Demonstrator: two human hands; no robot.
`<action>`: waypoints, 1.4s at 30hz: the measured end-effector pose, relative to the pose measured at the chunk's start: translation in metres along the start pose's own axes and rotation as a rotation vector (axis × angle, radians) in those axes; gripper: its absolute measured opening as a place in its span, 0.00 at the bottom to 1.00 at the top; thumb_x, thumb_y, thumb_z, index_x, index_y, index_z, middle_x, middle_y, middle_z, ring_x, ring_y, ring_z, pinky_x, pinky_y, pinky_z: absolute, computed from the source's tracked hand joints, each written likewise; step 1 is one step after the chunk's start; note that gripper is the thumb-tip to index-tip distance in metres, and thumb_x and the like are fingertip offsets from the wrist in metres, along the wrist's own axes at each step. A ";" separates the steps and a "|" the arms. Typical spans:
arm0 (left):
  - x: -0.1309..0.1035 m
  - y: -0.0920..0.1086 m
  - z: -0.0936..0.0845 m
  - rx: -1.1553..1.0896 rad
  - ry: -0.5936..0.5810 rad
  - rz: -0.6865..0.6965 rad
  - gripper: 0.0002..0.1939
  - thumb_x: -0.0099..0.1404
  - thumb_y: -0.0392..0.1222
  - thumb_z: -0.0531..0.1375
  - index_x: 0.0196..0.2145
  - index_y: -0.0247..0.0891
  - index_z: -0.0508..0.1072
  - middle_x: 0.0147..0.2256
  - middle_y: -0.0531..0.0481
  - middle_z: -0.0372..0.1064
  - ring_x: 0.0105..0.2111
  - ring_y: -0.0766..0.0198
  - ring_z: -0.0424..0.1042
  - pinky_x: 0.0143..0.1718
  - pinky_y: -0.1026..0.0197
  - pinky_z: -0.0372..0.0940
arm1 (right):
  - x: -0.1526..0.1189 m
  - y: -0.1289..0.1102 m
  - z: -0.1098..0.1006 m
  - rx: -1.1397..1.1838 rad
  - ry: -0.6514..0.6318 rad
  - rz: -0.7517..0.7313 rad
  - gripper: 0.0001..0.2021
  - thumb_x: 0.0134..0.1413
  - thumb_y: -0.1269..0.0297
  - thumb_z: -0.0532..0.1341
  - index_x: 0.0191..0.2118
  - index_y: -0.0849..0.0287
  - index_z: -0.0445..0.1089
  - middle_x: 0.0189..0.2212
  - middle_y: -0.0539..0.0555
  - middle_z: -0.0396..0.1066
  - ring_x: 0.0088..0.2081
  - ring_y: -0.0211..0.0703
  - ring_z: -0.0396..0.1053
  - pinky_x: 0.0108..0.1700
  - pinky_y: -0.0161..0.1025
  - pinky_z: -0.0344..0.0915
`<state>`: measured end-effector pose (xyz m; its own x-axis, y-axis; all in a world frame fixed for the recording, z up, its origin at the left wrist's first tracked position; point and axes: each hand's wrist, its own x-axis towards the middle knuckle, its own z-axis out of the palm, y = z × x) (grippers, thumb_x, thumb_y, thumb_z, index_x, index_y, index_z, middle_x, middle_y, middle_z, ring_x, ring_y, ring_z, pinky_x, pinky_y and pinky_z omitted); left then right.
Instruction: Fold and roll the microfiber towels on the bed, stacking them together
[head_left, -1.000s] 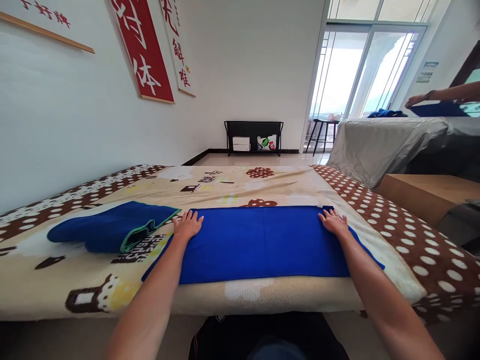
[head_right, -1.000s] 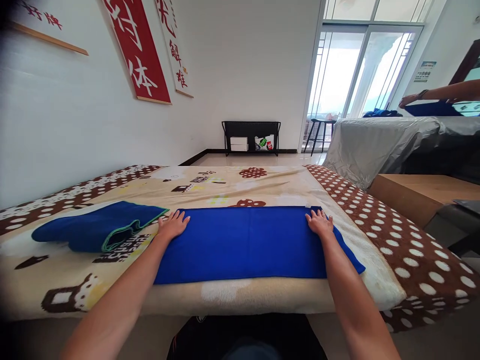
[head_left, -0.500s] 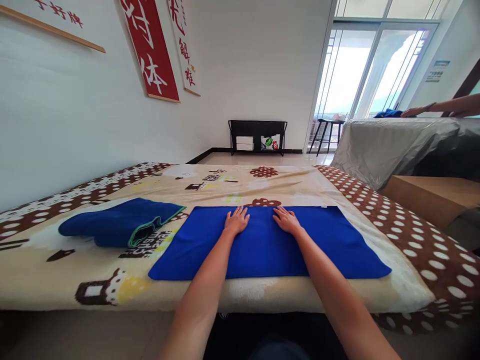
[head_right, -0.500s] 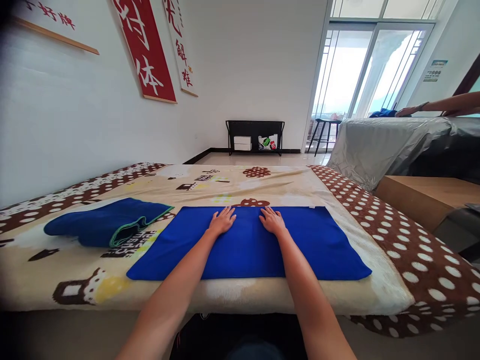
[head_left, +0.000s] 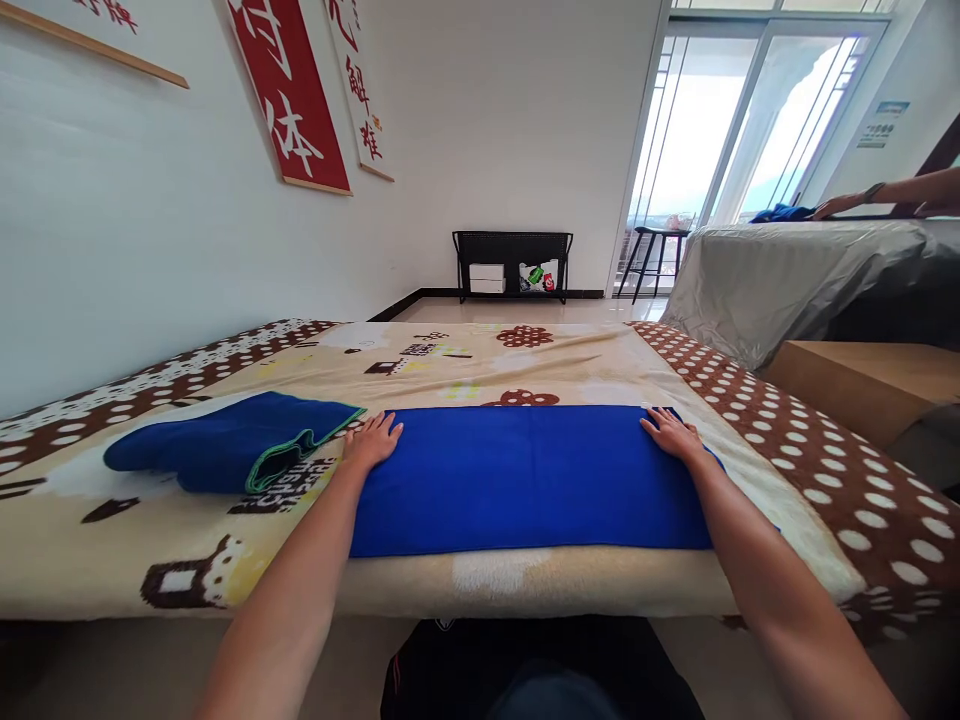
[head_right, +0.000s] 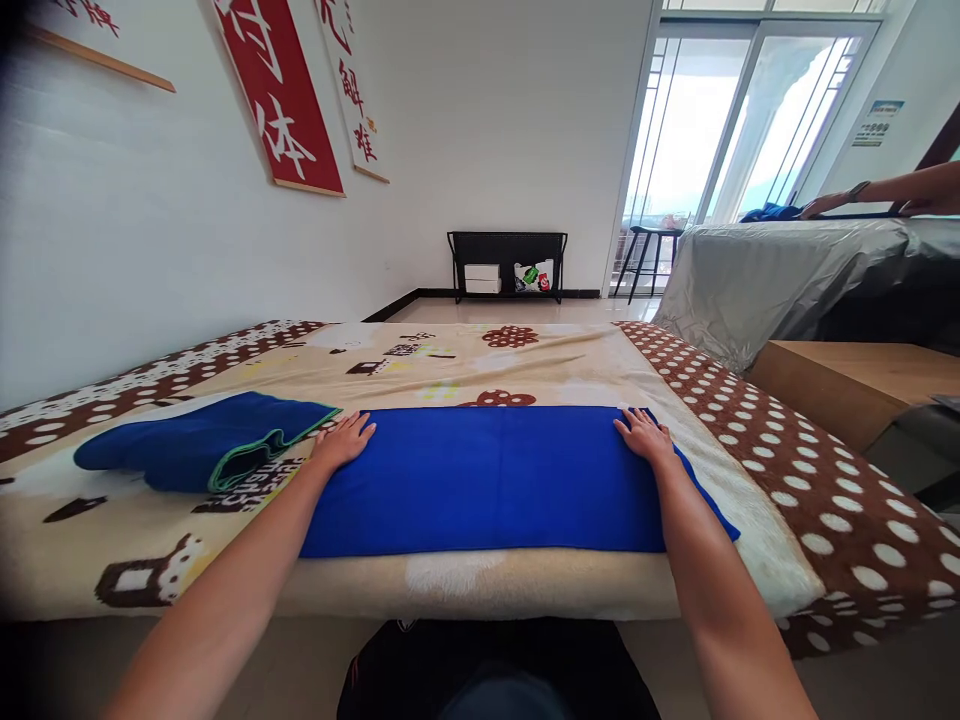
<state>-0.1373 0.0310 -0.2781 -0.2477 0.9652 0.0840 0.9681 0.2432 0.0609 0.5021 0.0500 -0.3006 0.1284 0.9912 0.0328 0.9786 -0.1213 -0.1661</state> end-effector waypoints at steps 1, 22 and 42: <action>-0.001 0.001 -0.002 0.005 0.002 -0.003 0.32 0.72 0.55 0.40 0.67 0.41 0.57 0.70 0.41 0.45 0.69 0.46 0.45 0.64 0.31 0.42 | -0.001 0.000 -0.001 0.000 0.005 0.012 0.32 0.68 0.47 0.40 0.70 0.57 0.50 0.70 0.62 0.44 0.71 0.53 0.41 0.67 0.61 0.41; -0.011 0.087 0.016 -0.072 -0.022 0.123 0.34 0.72 0.57 0.36 0.69 0.42 0.53 0.70 0.44 0.42 0.70 0.51 0.42 0.66 0.38 0.43 | -0.006 -0.036 0.014 0.015 0.036 -0.072 0.31 0.69 0.47 0.37 0.70 0.54 0.49 0.71 0.56 0.44 0.72 0.46 0.39 0.69 0.53 0.40; 0.015 0.012 0.011 0.008 -0.010 -0.051 0.35 0.71 0.56 0.38 0.69 0.38 0.53 0.70 0.42 0.42 0.70 0.48 0.43 0.65 0.33 0.44 | 0.017 0.013 0.013 -0.030 0.006 0.147 0.34 0.66 0.42 0.38 0.70 0.55 0.48 0.71 0.57 0.44 0.71 0.49 0.41 0.67 0.60 0.41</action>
<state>-0.1289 0.0494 -0.2876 -0.2966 0.9523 0.0714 0.9544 0.2929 0.0573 0.5145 0.0663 -0.3153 0.2717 0.9623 0.0160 0.9536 -0.2669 -0.1397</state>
